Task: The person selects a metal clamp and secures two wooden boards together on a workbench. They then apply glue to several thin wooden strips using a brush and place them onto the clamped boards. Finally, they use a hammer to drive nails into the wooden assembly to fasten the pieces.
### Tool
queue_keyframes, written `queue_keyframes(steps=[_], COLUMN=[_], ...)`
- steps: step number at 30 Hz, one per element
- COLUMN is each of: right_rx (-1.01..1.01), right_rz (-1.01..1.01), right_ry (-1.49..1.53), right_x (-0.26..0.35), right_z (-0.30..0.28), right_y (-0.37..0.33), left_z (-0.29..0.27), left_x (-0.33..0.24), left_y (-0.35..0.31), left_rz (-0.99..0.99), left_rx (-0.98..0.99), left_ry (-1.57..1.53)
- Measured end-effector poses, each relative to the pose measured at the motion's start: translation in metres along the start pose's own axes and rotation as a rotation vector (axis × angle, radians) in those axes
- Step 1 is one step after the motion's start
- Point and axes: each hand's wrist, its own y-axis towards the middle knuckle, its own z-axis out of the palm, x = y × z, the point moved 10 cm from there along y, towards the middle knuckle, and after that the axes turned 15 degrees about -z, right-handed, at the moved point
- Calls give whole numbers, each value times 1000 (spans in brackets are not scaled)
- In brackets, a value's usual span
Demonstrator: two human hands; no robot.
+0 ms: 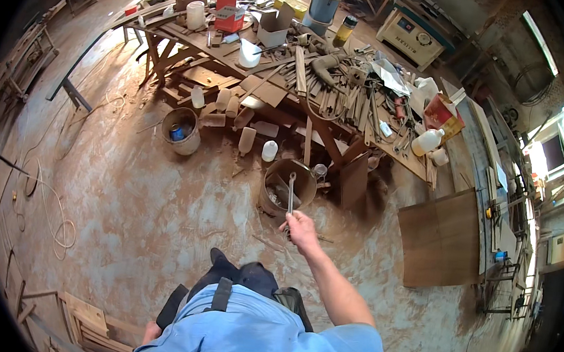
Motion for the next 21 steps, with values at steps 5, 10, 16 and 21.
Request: queue_keyframes(steps=[5,10,16,21], right_rx=[-98,-106,-180,-226], right_rz=[-215,-280,-385,-408], right_ry=[-160,-369,-503,-892], right_x=[40,70,88,94], right_z=[-14,-21,-54,-84], right_y=[93,191,326,445], left_z=[-49,-58,-47,-54], left_x=[-80,-199,-263,-250], left_y=[21,36,8,15], left_rz=[47,260,248,236], left_rx=[-26,70,-17,-143], left_ry=[-207,-452,-277,-3])
